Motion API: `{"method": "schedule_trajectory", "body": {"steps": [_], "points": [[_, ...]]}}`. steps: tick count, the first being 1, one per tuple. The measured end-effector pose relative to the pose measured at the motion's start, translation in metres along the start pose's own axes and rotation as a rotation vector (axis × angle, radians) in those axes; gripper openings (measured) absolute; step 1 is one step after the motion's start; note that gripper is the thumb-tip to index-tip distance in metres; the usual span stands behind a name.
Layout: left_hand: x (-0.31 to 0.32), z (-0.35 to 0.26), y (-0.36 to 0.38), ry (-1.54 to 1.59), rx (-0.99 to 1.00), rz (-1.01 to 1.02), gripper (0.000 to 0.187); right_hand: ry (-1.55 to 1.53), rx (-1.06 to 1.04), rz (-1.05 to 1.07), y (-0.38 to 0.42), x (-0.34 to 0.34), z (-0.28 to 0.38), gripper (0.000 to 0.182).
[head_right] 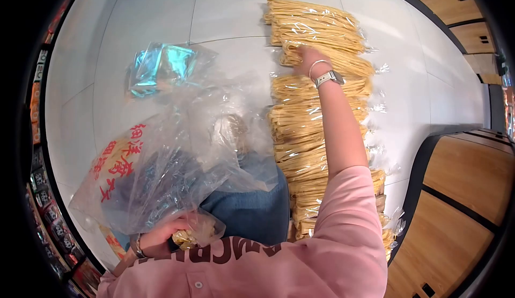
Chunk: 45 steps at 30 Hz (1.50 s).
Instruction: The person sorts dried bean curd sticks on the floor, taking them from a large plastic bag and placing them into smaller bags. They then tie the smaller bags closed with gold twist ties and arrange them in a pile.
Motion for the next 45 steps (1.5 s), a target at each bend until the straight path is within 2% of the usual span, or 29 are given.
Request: {"method": "schedule_trajectory", "body": {"steps": [2, 5, 6, 9, 10, 12, 13, 15, 16, 19, 21, 23, 26, 29, 31, 32, 35, 36, 37, 39, 42, 45], "points": [[-0.002, 0.002, 0.0, -0.02, 0.013, 0.044, 0.037, 0.09, -0.01, -0.419, 0.01, -0.019, 0.008, 0.093], [-0.01, 0.022, -0.003, -0.128, 0.082, 0.168, 0.061, 0.189, 0.085, -0.36, 0.006, -0.002, -0.016, 0.089], [-0.011, 0.024, -0.003, -0.156, 0.104, 0.197, 0.067, 0.174, 0.068, -0.412, 0.005, -0.002, -0.014, 0.086], [-0.009, 0.023, -0.004, -0.142, 0.125, 0.202, 0.069, 0.281, 0.067, -0.328, 0.02, 0.012, -0.014, 0.081], [-0.009, 0.021, -0.004, -0.131, 0.124, 0.208, 0.069, 0.301, 0.039, -0.358, 0.025, 0.012, -0.013, 0.074], [-0.007, 0.014, -0.005, -0.046, 0.061, 0.147, 0.056, 0.355, -0.086, -0.49, 0.024, 0.021, -0.02, 0.07], [-0.003, 0.007, -0.004, 0.027, -0.003, 0.081, 0.043, 0.38, -0.147, -0.554, 0.026, 0.025, -0.024, 0.068], [-0.003, 0.006, -0.003, 0.049, -0.038, 0.017, 0.031, 0.331, -0.121, -0.451, 0.027, 0.025, -0.033, 0.063], [-0.004, 0.009, -0.004, 0.001, -0.006, 0.018, 0.03, 0.308, -0.11, -0.404, 0.03, 0.022, -0.034, 0.061], [-0.005, 0.008, -0.001, -0.016, 0.016, 0.031, 0.033, 0.329, -0.186, -0.571, 0.064, 0.006, -0.027, 0.034], [-0.006, -0.005, 0.004, -0.268, 0.231, 0.026, 0.044, 0.24, -0.244, -0.658, 0.097, -0.007, -0.017, 0.036], [-0.002, -0.025, 0.015, -0.802, 0.674, -0.002, 0.063, 0.175, -0.32, -0.772, 0.132, -0.016, -0.01, 0.037], [-0.001, -0.025, 0.021, -0.877, 0.695, -0.066, 0.064, 0.204, -0.298, -0.813, 0.185, -0.025, 0.007, 0.041], [0.002, -0.023, 0.025, -0.948, 0.762, -0.144, 0.065, 0.258, -0.154, -0.739, 0.23, -0.025, 0.033, 0.042], [0.006, -0.026, 0.029, -0.933, 0.748, -0.173, 0.065, 0.322, -0.131, -0.619, 0.242, -0.005, 0.033, 0.041], [0.007, -0.027, 0.032, -0.927, 0.74, -0.186, 0.065, 0.393, -0.147, -0.604, 0.24, 0.017, 0.023, 0.038], [0.009, -0.026, 0.032, -0.897, 0.792, -0.156, 0.065, 0.492, -0.124, -0.383, 0.236, 0.089, -0.007, 0.047], [0.009, -0.025, 0.033, -0.909, 0.802, -0.169, 0.065, 0.435, -0.203, -0.355, 0.238, 0.112, -0.013, 0.048], [0.009, -0.024, 0.035, -0.919, 0.809, -0.185, 0.065, 0.447, -0.237, -0.328, 0.246, 0.112, 0.0, 0.053], [0.012, -0.023, 0.043, -0.939, 0.824, -0.23, 0.065, 0.271, -0.085, -0.227, 0.261, 0.101, 0.019, 0.067], [0.019, -0.026, 0.053, -0.953, 0.86, -0.29, 0.063, 0.226, -0.023, -0.195, 0.267, 0.101, 0.02, 0.082], [0.019, -0.021, 0.055, -0.942, 0.888, -0.279, 0.063, 0.126, 0.025, -0.097, 0.273, 0.096, 0.019, 0.079]]}}
Point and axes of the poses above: each hand's wrist, its own y-axis away from the middle knuckle, its own x-axis out of the palm, z = x × y, the point moved 3 cm from there along -y, towards the middle knuckle, and after that the axes turned 15 degrees about -y, right-handed, at the moved point
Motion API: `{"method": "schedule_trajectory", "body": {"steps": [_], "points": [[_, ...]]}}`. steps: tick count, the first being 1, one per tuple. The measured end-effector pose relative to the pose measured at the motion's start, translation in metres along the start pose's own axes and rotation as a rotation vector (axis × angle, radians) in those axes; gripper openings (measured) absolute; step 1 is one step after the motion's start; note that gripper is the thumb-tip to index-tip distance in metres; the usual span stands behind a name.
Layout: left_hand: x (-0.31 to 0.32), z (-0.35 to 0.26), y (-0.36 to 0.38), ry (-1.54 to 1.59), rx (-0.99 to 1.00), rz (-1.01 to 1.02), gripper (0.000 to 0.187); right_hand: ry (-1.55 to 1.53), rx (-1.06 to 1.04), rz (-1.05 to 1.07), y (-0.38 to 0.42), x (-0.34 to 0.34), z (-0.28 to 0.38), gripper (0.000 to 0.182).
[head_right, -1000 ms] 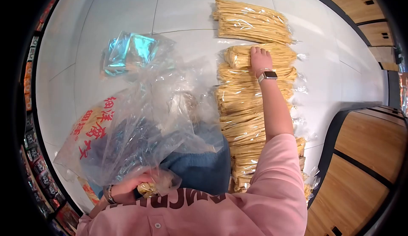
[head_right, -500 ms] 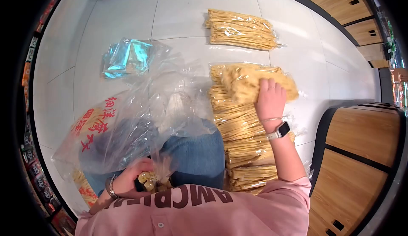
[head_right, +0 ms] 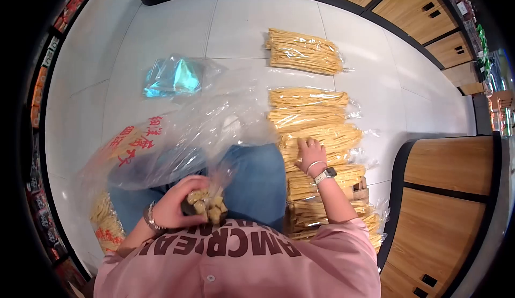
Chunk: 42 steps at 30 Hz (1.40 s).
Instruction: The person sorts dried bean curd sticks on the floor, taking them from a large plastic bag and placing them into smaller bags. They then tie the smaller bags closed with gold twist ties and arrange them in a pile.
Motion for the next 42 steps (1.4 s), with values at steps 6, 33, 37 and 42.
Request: {"method": "schedule_trajectory", "body": {"steps": [6, 33, 37, 42], "points": [[0.013, 0.012, 0.015, 0.054, 0.082, -0.119, 0.058, -0.791, -0.331, -0.421, 0.06, -0.056, 0.081, 0.024], [0.005, -0.078, 0.12, -0.163, 0.201, -0.75, 0.016, -1.699, -0.173, 0.126, 0.221, -0.074, 0.294, 0.034], [0.005, -0.073, 0.127, -0.131, 0.198, -0.73, 0.017, -1.744, -0.087, 0.121, 0.219, -0.065, 0.294, 0.036], [0.008, -0.067, 0.13, -0.186, 0.248, -0.845, 0.015, -1.764, -0.053, 0.088, 0.221, -0.064, 0.299, 0.035]]}}
Point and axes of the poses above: each hand's wrist, its own y-axis away from the middle knuckle, its own x-axis out of the palm, z = x × y, the point moved 3 cm from there along -y, towards the middle knuckle, and after that the axes turned 15 degrees about -y, right-handed, at the moved point
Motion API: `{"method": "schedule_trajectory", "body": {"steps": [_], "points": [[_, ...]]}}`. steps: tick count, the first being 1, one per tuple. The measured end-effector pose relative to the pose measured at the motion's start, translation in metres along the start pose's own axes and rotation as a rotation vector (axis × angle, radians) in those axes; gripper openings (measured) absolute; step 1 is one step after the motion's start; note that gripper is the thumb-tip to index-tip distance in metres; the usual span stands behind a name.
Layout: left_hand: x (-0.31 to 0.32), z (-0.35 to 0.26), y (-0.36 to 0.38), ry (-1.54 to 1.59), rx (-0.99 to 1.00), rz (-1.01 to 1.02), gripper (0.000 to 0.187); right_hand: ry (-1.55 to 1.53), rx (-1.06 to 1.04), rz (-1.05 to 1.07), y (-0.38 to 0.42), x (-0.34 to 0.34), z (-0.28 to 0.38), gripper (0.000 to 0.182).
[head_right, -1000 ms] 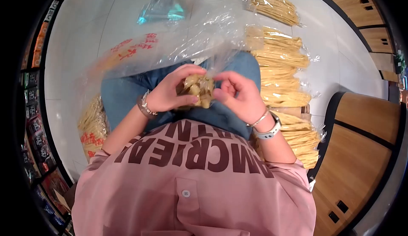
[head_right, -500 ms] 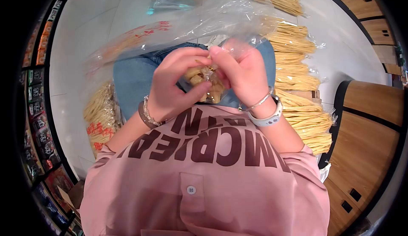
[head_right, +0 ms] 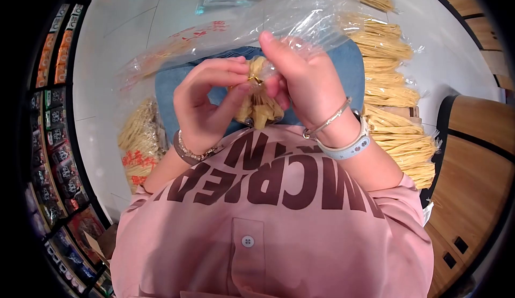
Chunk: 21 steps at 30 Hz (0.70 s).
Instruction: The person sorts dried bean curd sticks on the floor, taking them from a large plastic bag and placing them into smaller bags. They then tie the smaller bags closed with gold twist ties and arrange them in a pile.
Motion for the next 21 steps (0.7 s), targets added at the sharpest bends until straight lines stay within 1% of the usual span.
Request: {"method": "schedule_trajectory", "body": {"steps": [2, 3, 6, 8, 9, 11, 12, 15, 17, 18, 21], "points": [[0.001, 0.003, -0.001, -0.005, 0.007, -0.005, 0.013, 0.02, -0.016, 0.023, -0.002, -0.001, -0.001, 0.035], [0.002, 0.004, -0.001, -0.008, -0.029, 0.003, 0.013, 0.03, -0.024, 0.035, -0.004, -0.001, -0.002, 0.035], [0.003, 0.009, -0.003, 0.008, -0.139, 0.015, 0.01, 0.005, 0.039, 0.064, -0.012, -0.001, -0.002, 0.033], [0.006, 0.017, -0.002, 0.058, -0.213, 0.008, 0.009, -0.012, 0.019, 0.136, -0.018, 0.0, -0.003, 0.031], [0.007, 0.018, 0.0, 0.071, -0.196, -0.008, 0.01, -0.02, 0.007, 0.173, -0.02, 0.001, -0.004, 0.03], [0.007, 0.021, 0.003, 0.097, -0.163, -0.041, 0.01, 0.028, -0.052, 0.155, -0.021, 0.002, -0.003, 0.032], [0.006, 0.02, 0.005, 0.055, -0.136, -0.038, 0.011, 0.053, -0.08, 0.145, -0.021, 0.003, -0.003, 0.034], [0.004, 0.016, 0.012, -0.051, -0.049, -0.046, 0.013, 0.105, -0.188, 0.211, -0.022, -0.002, -0.011, 0.03], [0.005, 0.017, 0.019, -0.099, 0.011, -0.072, 0.014, 0.022, -0.213, 0.255, -0.021, -0.004, -0.02, 0.028], [0.006, 0.019, 0.021, -0.09, 0.0, -0.074, 0.014, -0.02, -0.224, 0.275, -0.02, -0.005, -0.024, 0.027], [0.008, 0.023, 0.026, -0.048, -0.049, -0.059, 0.012, -0.063, -0.171, 0.277, -0.019, -0.007, -0.028, 0.024]]}}
Point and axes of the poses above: each hand's wrist, its own y-axis away from the middle knuckle, its own x-axis out of the palm, z = x × y, the point moved 3 cm from there along -y, towards the middle knuckle, and after that the axes turned 15 degrees about -y, right-handed, at the moved point
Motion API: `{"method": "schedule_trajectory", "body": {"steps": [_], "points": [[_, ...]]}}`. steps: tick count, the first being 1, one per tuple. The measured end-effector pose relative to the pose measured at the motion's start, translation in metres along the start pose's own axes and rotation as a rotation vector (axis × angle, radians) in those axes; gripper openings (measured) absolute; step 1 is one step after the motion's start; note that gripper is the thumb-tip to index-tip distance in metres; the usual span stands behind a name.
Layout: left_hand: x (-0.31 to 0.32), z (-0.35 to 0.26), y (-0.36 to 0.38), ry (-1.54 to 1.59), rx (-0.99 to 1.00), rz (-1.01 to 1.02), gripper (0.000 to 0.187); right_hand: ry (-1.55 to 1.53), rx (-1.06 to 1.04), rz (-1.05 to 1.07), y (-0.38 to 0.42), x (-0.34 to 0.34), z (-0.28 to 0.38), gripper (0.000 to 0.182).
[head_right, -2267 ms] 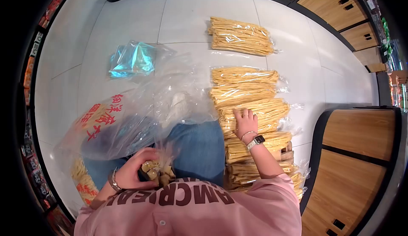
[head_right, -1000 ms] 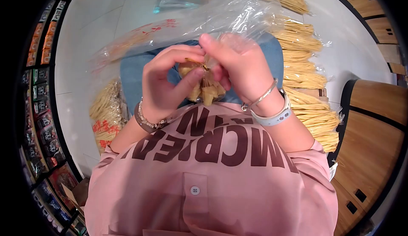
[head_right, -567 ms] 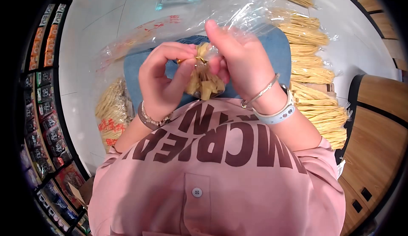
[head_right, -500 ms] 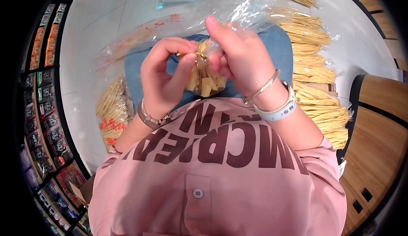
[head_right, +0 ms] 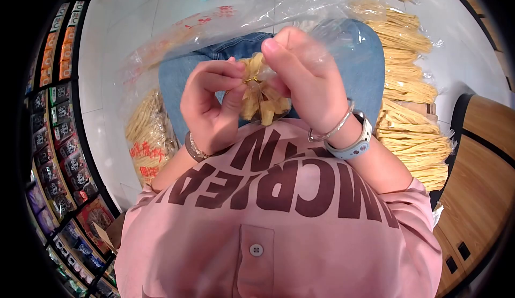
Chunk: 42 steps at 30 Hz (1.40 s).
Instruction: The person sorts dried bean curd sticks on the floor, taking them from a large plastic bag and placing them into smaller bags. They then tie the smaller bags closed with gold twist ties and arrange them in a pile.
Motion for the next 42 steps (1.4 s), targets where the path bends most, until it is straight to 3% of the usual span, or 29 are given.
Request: {"method": "schedule_trajectory", "body": {"steps": [8, 12, 20, 32, 42], "points": [[-0.001, 0.001, 0.008, 0.129, -0.133, 0.086, 0.011, -0.089, -0.079, 0.101, 0.009, 0.001, -0.007, 0.016], [0.002, 0.003, 0.007, 0.091, -0.041, -0.008, 0.014, -0.155, -0.104, 0.064, 0.011, 0.001, -0.01, 0.015], [0.0, 0.002, 0.01, -0.051, 0.274, -0.03, 0.018, 0.063, -0.124, -0.034, 0.019, 0.003, -0.01, 0.024], [-0.014, -0.007, 0.001, -0.071, -0.04, 0.111, 0.02, -0.082, -0.158, 0.073, 0.02, 0.008, -0.014, 0.016], [-0.022, -0.017, -0.004, -0.201, -0.08, 0.268, 0.012, -0.04, -0.171, 0.093, 0.022, 0.01, -0.013, 0.014]]}}
Point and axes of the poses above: each hand's wrist, its own y-axis away from the middle knuckle, its own x-axis out of the palm, z = x × y, the point moved 3 cm from there along -y, towards the middle knuckle, and after that the axes turned 15 degrees about -y, right-handed, at the moved point
